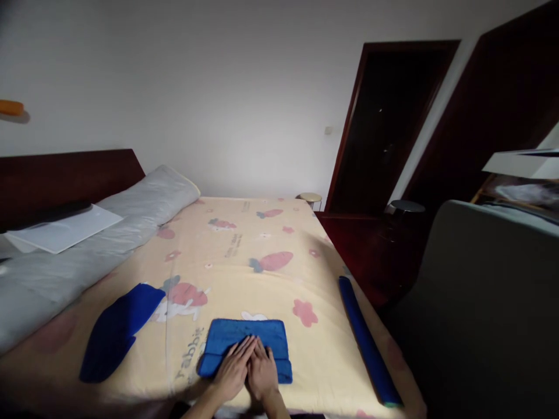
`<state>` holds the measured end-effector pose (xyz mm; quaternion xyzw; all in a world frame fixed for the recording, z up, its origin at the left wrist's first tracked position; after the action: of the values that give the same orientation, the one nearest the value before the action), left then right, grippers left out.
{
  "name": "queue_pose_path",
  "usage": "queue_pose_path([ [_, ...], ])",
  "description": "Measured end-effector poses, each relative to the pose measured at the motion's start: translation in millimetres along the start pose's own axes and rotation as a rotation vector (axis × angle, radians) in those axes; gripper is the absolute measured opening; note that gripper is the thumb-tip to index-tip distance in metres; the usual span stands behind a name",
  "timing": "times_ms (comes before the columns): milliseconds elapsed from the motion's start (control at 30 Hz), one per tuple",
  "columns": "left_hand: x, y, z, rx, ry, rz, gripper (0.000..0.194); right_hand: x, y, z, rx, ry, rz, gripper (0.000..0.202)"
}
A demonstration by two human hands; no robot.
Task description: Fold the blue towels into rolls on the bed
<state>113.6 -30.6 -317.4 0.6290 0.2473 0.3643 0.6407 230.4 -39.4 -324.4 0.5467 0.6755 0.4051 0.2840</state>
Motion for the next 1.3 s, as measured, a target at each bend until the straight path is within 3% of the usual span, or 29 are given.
queue_pose_path([
  [67,-2,-2.6,-21,0.007,0.095,-0.031,0.057,1,10,19,-0.043,-0.103,0.033,0.053],
  [233,-48,8.7,-115,0.173,0.440,0.056,0.051,-27,53,100,-0.188,-0.351,0.150,0.056],
  [300,-69,17.2,-139,0.232,0.428,0.143,0.051,-43,67,121,-0.243,-0.303,0.210,0.055],
  [367,-87,25.1,-149,0.260,0.341,0.204,0.051,-58,78,130,-0.293,-0.201,0.296,0.052],
  [433,-100,30.0,-146,0.256,0.240,0.213,0.052,-69,84,131,-0.303,-0.112,0.372,0.050],
  [533,-108,28.3,-121,0.217,0.099,0.124,0.060,-77,80,115,-0.275,0.033,0.428,0.051],
  [633,-103,19.0,-84,0.156,0.004,-0.046,0.078,-79,56,88,-0.236,0.249,0.355,0.051],
  [733,-92,12.6,-60,0.110,0.022,-0.222,0.085,-82,29,71,-0.213,0.364,0.229,0.062],
  [833,-81,15.1,-55,0.099,0.095,-0.291,0.080,-82,18,71,-0.205,0.326,0.207,0.068],
  [1000,-62,21.2,-58,0.089,0.191,-0.275,0.064,-67,31,65,-0.160,0.225,0.228,0.060],
  [1167,-45,34.2,-59,0.056,0.300,-0.257,0.057,-41,50,50,-0.165,-0.067,0.180,0.037],
  [1300,-37,43.3,-63,0.062,0.356,-0.306,0.044,-27,53,53,-0.206,-0.173,0.168,0.038],
])
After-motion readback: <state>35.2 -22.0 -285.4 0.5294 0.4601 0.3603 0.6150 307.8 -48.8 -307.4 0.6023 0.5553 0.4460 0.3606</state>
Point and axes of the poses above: each hand's wrist, its own x-axis towards the middle knuckle, its own y-axis out of the back of the hand, z = x × y, the point moved 4 cm from there along x, towards the middle knuckle, and after that the axes turned 5 degrees about x, right-handed, at the moved point
